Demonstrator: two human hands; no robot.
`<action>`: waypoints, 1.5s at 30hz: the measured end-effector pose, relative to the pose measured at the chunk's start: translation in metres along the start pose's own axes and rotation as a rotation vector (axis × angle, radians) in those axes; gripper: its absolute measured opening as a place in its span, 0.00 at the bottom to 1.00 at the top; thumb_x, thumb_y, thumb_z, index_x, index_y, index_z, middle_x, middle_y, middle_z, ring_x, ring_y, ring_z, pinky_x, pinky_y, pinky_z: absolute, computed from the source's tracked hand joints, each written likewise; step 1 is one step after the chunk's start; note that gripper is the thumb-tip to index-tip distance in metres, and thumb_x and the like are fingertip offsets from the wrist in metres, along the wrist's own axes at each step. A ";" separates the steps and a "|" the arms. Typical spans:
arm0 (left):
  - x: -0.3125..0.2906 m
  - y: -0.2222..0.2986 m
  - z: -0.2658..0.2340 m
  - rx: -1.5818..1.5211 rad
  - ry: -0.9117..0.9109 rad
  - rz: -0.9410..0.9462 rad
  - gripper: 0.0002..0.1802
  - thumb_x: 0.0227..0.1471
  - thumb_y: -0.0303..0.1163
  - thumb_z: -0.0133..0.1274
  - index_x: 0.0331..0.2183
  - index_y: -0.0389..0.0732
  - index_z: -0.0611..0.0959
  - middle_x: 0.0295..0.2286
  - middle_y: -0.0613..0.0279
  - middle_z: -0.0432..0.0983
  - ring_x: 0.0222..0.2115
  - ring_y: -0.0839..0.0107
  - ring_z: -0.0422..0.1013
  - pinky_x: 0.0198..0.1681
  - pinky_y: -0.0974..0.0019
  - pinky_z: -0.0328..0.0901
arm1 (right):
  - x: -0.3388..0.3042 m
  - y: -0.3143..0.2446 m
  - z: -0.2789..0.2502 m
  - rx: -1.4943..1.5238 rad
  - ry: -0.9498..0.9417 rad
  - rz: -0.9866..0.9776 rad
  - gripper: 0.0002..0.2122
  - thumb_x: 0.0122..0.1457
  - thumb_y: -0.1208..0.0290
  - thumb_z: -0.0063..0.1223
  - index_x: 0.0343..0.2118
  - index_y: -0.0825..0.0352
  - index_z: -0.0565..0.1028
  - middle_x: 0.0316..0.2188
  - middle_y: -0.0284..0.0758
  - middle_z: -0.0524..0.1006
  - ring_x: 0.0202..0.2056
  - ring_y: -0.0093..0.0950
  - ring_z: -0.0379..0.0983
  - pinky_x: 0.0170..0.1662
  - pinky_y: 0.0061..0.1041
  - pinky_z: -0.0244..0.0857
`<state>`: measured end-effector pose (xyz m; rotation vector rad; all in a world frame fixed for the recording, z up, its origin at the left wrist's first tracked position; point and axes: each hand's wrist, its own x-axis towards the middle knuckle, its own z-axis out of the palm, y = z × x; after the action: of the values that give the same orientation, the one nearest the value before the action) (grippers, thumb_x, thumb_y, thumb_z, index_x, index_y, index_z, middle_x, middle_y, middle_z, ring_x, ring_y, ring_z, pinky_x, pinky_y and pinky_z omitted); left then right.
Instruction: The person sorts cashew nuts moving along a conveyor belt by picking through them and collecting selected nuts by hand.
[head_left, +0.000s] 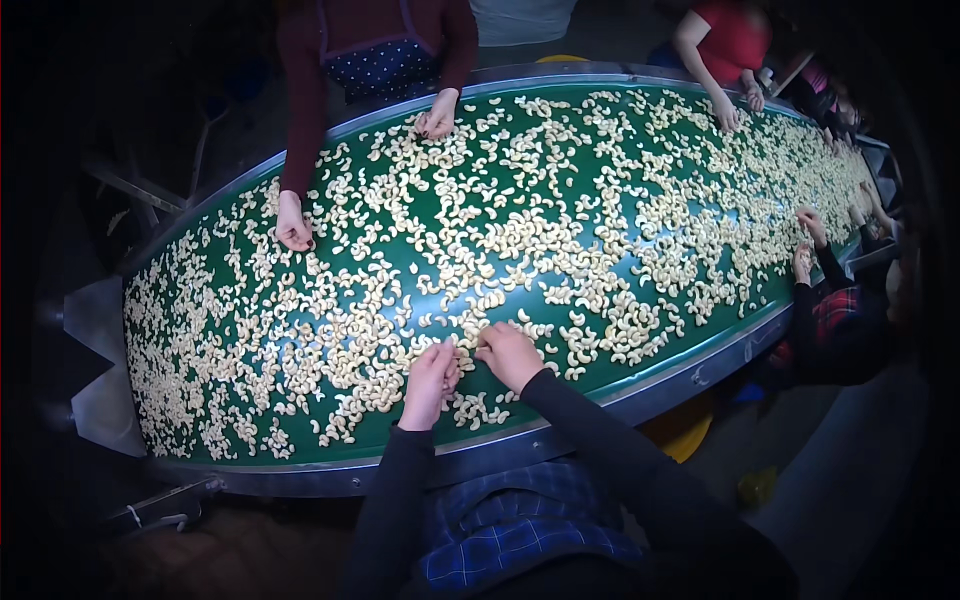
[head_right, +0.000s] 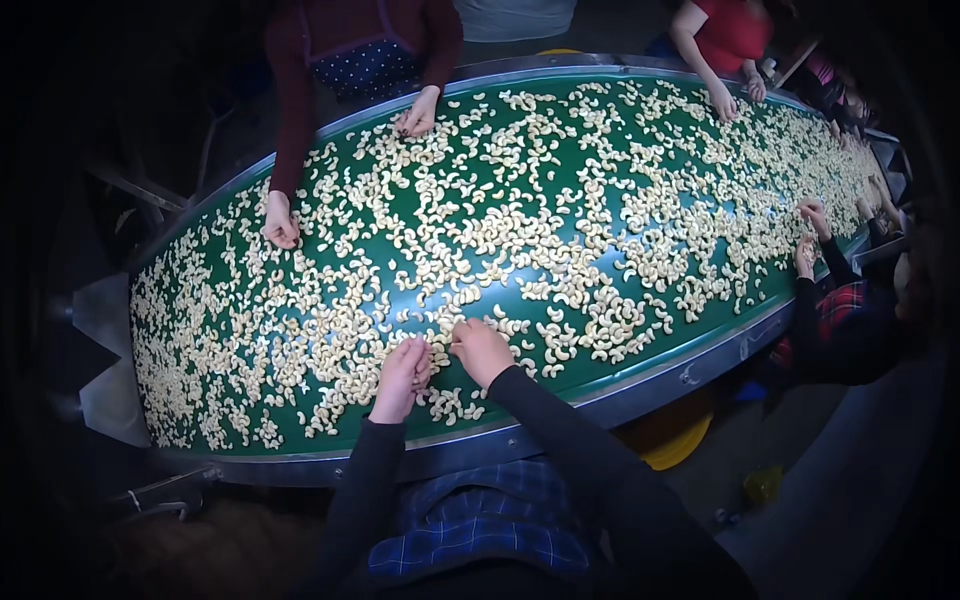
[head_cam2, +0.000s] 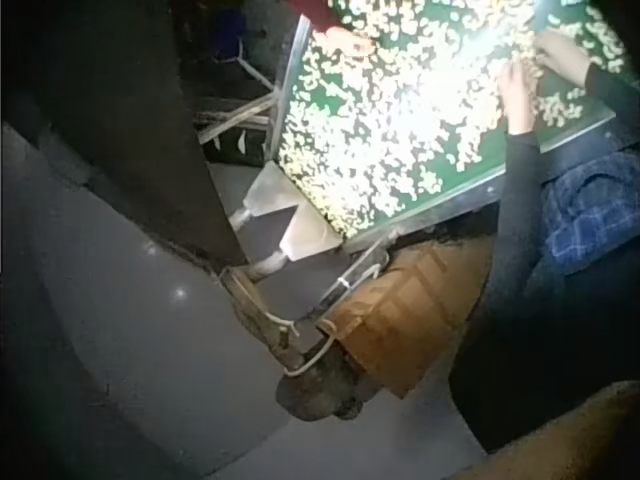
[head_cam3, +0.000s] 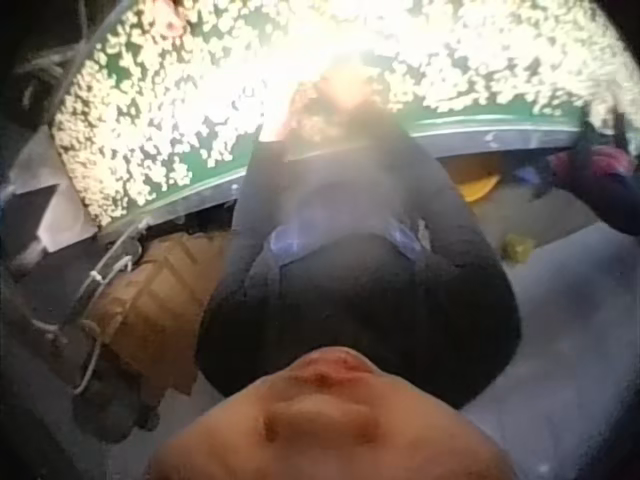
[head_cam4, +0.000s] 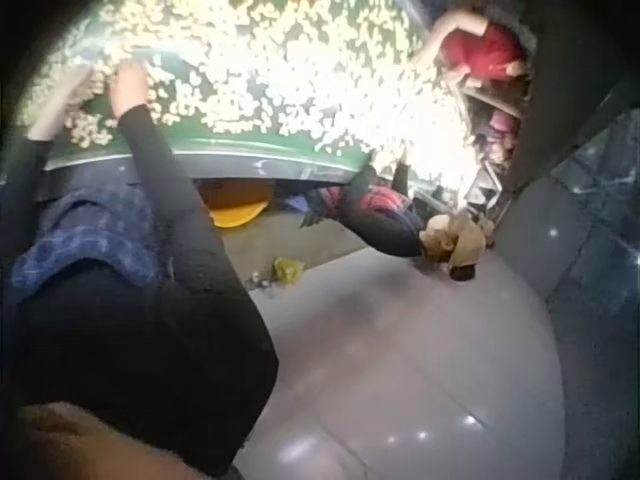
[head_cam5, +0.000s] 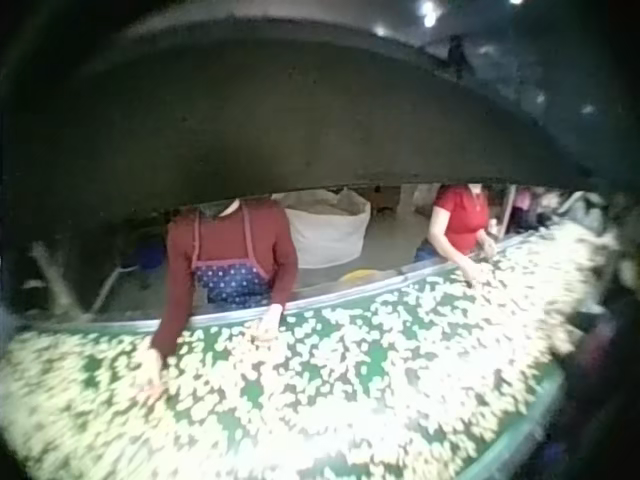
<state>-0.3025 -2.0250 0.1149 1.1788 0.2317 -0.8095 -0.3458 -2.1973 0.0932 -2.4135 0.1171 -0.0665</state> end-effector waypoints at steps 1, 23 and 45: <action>0.011 0.007 0.011 0.235 0.065 0.068 0.16 0.59 0.43 0.52 0.31 0.39 0.76 0.16 0.71 0.65 0.16 0.81 0.62 0.18 0.76 0.55 | -0.002 0.000 0.002 -0.022 -0.044 0.031 0.09 0.48 0.69 0.62 0.29 0.64 0.74 0.28 0.40 0.72 0.33 0.40 0.73 0.38 0.38 0.67; 0.002 -0.015 0.006 -0.006 0.205 0.131 0.17 0.63 0.43 0.47 0.29 0.40 0.77 0.18 0.73 0.66 0.14 0.85 0.59 0.16 0.81 0.50 | 0.079 0.002 0.010 -0.006 -0.140 -0.140 0.07 0.51 0.73 0.58 0.31 0.70 0.74 0.34 0.46 0.72 0.33 0.43 0.75 0.35 0.39 0.70; 0.021 -0.011 0.000 0.012 0.126 0.146 0.10 0.60 0.38 0.50 0.36 0.41 0.74 0.21 0.67 0.71 0.12 0.82 0.58 0.13 0.78 0.50 | 0.010 0.069 -0.039 0.065 -0.246 -0.273 0.14 0.52 0.64 0.61 0.31 0.70 0.72 0.30 0.43 0.73 0.30 0.38 0.75 0.32 0.34 0.70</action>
<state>-0.2955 -2.0360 0.0951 1.2444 0.2415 -0.6106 -0.3437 -2.2759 0.0769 -2.3374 -0.3230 0.0999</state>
